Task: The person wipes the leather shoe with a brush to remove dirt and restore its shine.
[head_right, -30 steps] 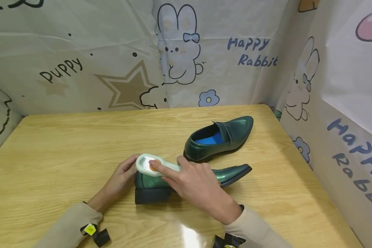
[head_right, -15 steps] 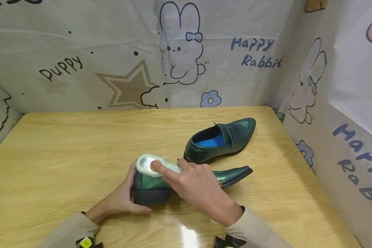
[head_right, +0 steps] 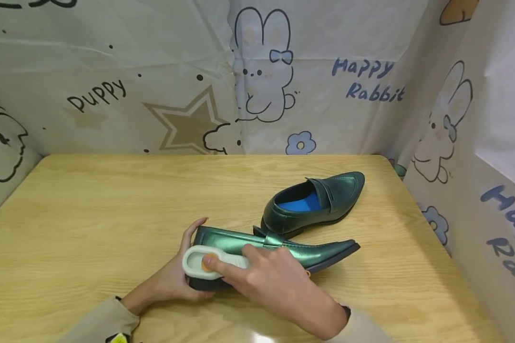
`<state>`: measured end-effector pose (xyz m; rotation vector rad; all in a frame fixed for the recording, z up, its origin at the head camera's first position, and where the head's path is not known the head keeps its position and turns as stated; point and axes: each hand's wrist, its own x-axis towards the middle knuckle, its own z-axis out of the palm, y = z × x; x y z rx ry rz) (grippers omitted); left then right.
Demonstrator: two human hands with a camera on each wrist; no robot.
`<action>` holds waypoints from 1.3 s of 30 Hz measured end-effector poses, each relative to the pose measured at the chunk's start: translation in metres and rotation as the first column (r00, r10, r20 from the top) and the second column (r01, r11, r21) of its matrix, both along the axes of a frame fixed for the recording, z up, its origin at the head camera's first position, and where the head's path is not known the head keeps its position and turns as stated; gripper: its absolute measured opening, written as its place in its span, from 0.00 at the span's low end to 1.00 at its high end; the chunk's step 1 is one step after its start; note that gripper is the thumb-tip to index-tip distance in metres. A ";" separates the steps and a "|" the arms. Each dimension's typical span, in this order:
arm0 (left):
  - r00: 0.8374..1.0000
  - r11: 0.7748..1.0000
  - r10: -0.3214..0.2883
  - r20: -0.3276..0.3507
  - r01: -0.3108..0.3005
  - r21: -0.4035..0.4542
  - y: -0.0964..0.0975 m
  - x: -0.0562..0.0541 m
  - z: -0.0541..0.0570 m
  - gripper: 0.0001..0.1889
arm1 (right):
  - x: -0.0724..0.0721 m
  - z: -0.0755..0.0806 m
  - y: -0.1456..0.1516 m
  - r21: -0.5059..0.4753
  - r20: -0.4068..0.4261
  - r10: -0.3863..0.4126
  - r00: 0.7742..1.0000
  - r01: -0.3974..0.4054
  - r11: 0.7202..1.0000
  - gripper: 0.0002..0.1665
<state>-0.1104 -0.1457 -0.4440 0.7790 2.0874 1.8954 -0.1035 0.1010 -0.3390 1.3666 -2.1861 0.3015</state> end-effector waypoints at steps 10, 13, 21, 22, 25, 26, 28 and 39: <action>0.999 1.000 -0.015 -0.030 0.015 -0.027 -0.003 0.000 0.001 0.71 | 0.001 -0.001 -0.001 -0.007 0.009 -0.049 0.999 0.049 0.999 0.22; 1.000 0.999 -0.023 -0.014 0.023 -0.033 -0.004 0.001 0.002 0.71 | 0.005 -0.001 -0.005 0.031 0.006 -0.018 1.000 0.018 0.999 0.21; 1.000 0.997 -0.003 -0.027 0.001 -0.083 -0.005 0.000 0.000 0.72 | 0.002 0.000 0.001 -0.016 0.029 -0.134 0.991 0.134 0.991 0.25; 1.000 0.997 -0.012 -0.016 0.010 -0.074 -0.005 -0.001 0.000 0.71 | 0.003 -0.001 0.001 -0.014 0.030 -0.130 0.991 0.131 0.991 0.25; 0.999 0.998 -0.035 0.002 0.035 -0.057 -0.004 0.000 -0.002 0.71 | 0.008 -0.003 0.000 0.003 0.004 -0.088 0.996 0.088 0.996 0.22; 0.999 0.998 -0.044 0.011 0.044 -0.049 -0.004 0.001 -0.002 0.70 | 0.010 -0.004 -0.001 0.009 -0.003 -0.071 0.997 0.071 0.997 0.21; 0.998 0.998 -0.053 0.034 0.055 -0.041 -0.003 0.002 -0.003 0.70 | 0.013 -0.006 -0.002 0.020 0.005 -0.061 0.998 0.061 0.998 0.21; 0.998 0.997 -0.056 0.006 0.057 -0.043 -0.003 -0.002 -0.002 0.70 | 0.012 -0.005 0.000 0.016 -0.026 -0.095 0.995 0.095 0.995 0.21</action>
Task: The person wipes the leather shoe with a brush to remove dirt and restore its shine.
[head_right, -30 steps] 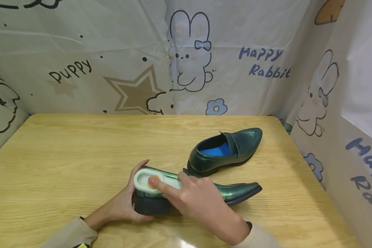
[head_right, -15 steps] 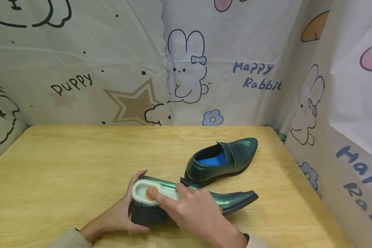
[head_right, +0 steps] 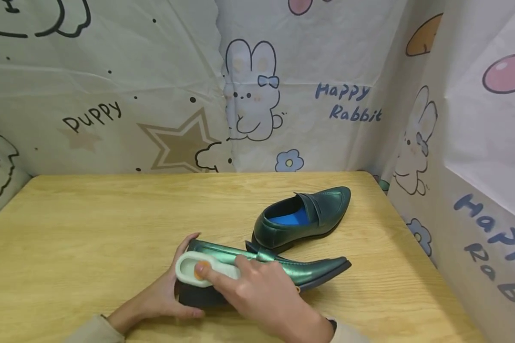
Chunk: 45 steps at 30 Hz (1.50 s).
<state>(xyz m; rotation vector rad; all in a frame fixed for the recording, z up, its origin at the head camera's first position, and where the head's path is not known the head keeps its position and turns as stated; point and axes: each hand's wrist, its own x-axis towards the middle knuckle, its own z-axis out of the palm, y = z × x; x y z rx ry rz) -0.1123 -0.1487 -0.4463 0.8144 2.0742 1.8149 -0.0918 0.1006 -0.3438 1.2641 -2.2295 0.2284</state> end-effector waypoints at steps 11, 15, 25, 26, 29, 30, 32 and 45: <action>0.991 0.996 -0.048 0.127 0.037 0.085 0.005 0.016 -0.007 0.67 | 0.014 0.003 0.004 0.126 0.235 -0.091 0.968 0.062 0.990 0.35; 0.974 0.985 -0.112 0.196 0.082 0.154 0.006 0.021 -0.008 0.65 | 0.021 0.001 0.007 0.092 0.267 -0.060 0.962 0.037 0.995 0.39; 0.974 0.979 -0.127 0.188 0.093 0.179 0.013 0.018 -0.004 0.65 | 0.023 0.006 0.015 0.111 0.289 -0.133 0.948 0.104 0.988 0.36; 0.975 0.979 -0.129 0.182 0.097 0.179 0.014 0.018 -0.004 0.65 | 0.023 0.005 0.015 0.107 0.286 -0.123 0.950 0.096 0.990 0.36; 0.976 0.977 -0.141 0.167 0.109 0.185 0.014 0.017 -0.005 0.65 | 0.024 0.003 0.014 0.110 0.272 -0.079 0.959 0.051 0.993 0.38; 0.978 0.978 -0.138 0.158 0.109 0.179 0.014 0.016 -0.004 0.65 | 0.024 0.002 0.013 0.110 0.259 -0.058 0.964 0.030 0.993 0.39; 0.982 0.981 -0.125 0.142 0.101 0.165 0.012 0.013 -0.002 0.66 | 0.023 0.003 0.010 0.118 0.252 -0.028 0.967 -0.002 0.993 0.40; 0.998 0.998 -0.030 0.064 0.026 0.065 0.002 0.000 0.003 0.67 | 0.011 0.004 0.005 0.090 0.237 -0.034 0.971 0.013 0.996 0.38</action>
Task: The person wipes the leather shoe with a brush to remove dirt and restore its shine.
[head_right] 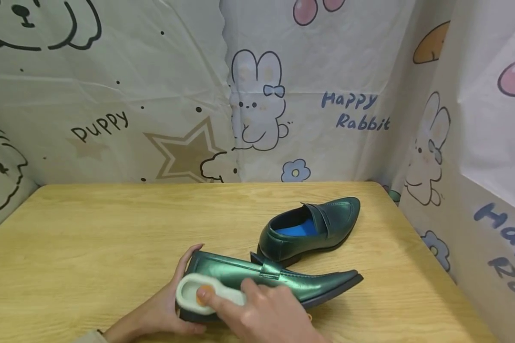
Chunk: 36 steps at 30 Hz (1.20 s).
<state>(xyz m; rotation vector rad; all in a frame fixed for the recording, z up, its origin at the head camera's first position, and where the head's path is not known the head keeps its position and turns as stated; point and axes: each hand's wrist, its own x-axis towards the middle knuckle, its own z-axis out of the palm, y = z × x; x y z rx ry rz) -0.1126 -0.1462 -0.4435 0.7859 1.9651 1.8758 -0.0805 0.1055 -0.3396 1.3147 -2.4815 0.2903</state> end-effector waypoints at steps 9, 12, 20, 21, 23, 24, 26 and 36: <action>0.998 1.000 -0.013 0.063 0.011 0.029 0.000 0.002 -0.001 0.66 | -0.006 0.000 0.004 -0.084 -0.035 -0.148 0.988 0.145 0.986 0.42; 0.998 0.999 -0.018 0.066 0.016 0.031 0.001 0.004 -0.001 0.67 | -0.007 -0.001 0.005 -0.099 -0.046 -0.138 0.989 0.133 0.986 0.41; 0.999 0.999 -0.022 0.044 0.020 0.041 -0.001 0.003 -0.001 0.66 | 0.001 -0.006 -0.004 -0.012 -0.014 -0.001 1.000 0.001 1.000 0.41; 0.999 0.998 -0.025 0.042 0.023 0.051 -0.001 0.002 -0.001 0.67 | -0.001 -0.006 -0.004 -0.023 -0.024 -0.022 0.999 0.022 1.000 0.42; 0.998 0.998 -0.022 0.064 0.019 0.058 0.000 0.002 -0.001 0.66 | -0.005 -0.005 0.000 -0.060 -0.040 -0.062 0.997 0.059 0.996 0.42; 0.997 0.998 -0.022 0.070 0.018 0.062 0.000 0.002 -0.001 0.67 | -0.007 -0.004 0.002 -0.076 -0.044 -0.083 0.996 0.080 0.994 0.42; 0.996 0.998 -0.014 0.086 0.009 0.056 0.001 0.003 -0.001 0.67 | -0.010 -0.003 0.005 -0.097 -0.054 -0.120 0.991 0.114 0.989 0.43; 0.994 0.997 -0.043 0.099 0.037 0.067 0.000 0.002 -0.001 0.65 | 0.001 -0.015 -0.006 -0.048 -0.092 -0.020 0.996 0.015 0.999 0.44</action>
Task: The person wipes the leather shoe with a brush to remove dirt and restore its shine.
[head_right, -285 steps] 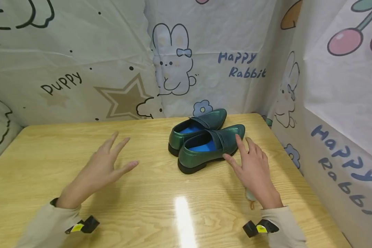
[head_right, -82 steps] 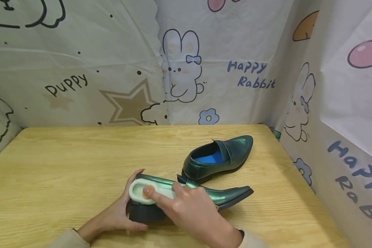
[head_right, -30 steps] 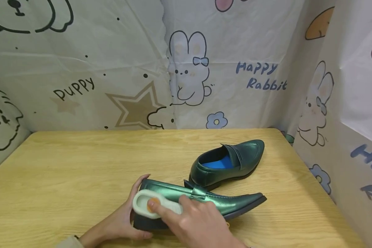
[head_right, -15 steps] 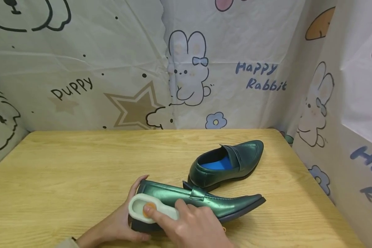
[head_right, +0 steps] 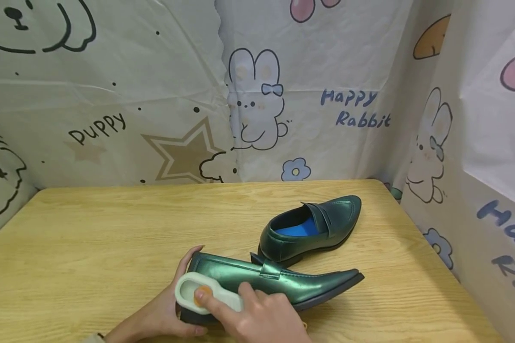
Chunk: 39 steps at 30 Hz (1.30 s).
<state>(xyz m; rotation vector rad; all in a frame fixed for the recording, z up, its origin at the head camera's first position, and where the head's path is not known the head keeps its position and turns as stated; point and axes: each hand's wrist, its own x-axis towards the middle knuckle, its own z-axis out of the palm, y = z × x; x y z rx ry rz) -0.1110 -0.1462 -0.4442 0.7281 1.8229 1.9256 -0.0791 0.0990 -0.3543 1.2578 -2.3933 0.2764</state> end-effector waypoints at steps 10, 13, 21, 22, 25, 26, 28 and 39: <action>0.997 1.000 0.022 -0.070 -0.023 -0.014 0.002 -0.007 -0.003 0.64 | -0.009 0.007 0.012 -0.060 0.005 -0.190 0.982 0.190 0.980 0.43; 0.996 1.000 0.016 -0.090 -0.017 -0.010 0.000 -0.006 -0.002 0.64 | -0.004 0.003 0.007 -0.049 -0.002 -0.087 0.996 0.087 0.995 0.42; 0.996 1.000 0.010 -0.083 -0.009 0.012 -0.001 -0.003 0.000 0.63 | -0.001 0.006 0.007 -0.063 0.042 -0.122 0.992 0.124 0.990 0.41; 0.997 1.000 0.008 -0.078 -0.007 0.013 0.000 -0.003 0.000 0.63 | -0.003 0.007 0.010 -0.073 0.042 -0.154 0.987 0.157 0.985 0.41; 0.997 1.000 0.003 -0.078 -0.003 0.005 0.001 -0.004 0.000 0.63 | -0.006 0.008 0.013 -0.074 0.032 -0.189 0.982 0.190 0.979 0.42; 0.997 1.000 -0.001 -0.077 0.001 0.006 0.001 -0.004 0.000 0.63 | -0.004 0.007 0.011 -0.074 0.039 -0.173 0.984 0.176 0.982 0.41; 0.996 1.000 -0.008 -0.086 0.009 0.010 -0.001 -0.004 0.000 0.63 | 0.000 0.002 0.005 -0.066 0.028 -0.118 0.993 0.120 0.991 0.41; 0.999 0.994 -0.038 -0.010 0.039 0.099 0.000 0.001 -0.004 0.63 | -0.003 0.002 0.007 -0.044 0.096 -0.177 0.979 0.182 0.982 0.41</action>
